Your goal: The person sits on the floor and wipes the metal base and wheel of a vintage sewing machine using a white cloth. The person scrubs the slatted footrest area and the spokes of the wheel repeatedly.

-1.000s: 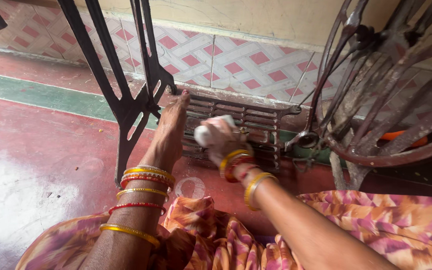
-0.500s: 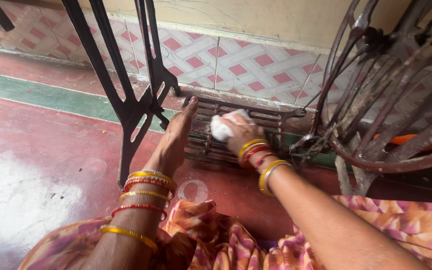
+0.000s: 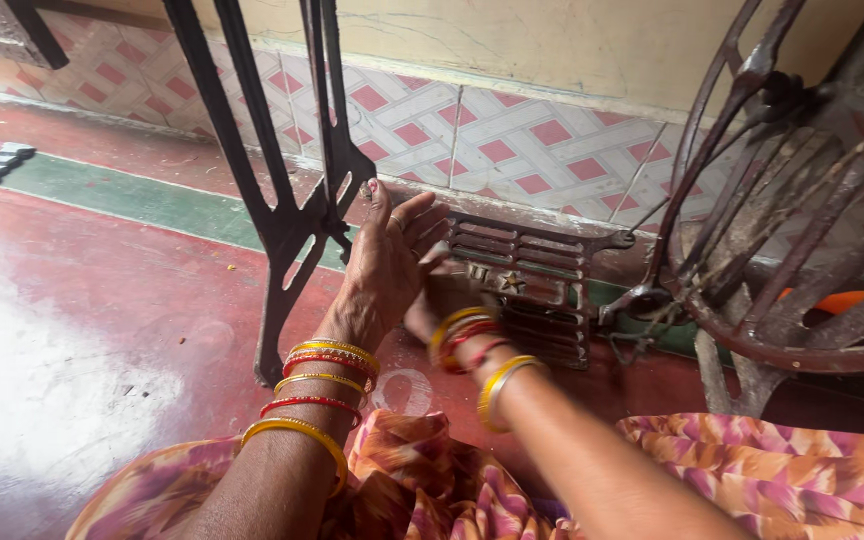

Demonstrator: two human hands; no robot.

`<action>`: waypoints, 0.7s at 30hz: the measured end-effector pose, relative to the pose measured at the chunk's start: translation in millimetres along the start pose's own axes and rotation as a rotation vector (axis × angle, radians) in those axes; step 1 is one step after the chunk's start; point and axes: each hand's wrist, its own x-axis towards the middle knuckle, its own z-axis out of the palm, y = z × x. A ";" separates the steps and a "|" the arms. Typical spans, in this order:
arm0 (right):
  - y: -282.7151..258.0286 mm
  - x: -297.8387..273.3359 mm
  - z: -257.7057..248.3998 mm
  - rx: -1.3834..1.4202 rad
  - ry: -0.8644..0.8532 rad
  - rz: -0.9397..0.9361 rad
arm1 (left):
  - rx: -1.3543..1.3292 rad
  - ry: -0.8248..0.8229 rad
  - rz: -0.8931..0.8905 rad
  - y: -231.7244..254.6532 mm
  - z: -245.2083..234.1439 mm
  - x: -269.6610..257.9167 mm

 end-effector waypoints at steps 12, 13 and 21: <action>-8.8 -58.8 -134.9 -0.163 -0.456 -0.102 | -0.083 0.110 0.145 22.4 5.2 -18.1; 2.4 -65.9 -149.1 -0.155 -0.458 -0.129 | -0.094 0.071 0.161 25.5 8.9 -19.0; 34.1 -70.5 -149.8 0.016 -0.417 -0.378 | -0.084 -0.077 0.236 35.8 35.7 -22.9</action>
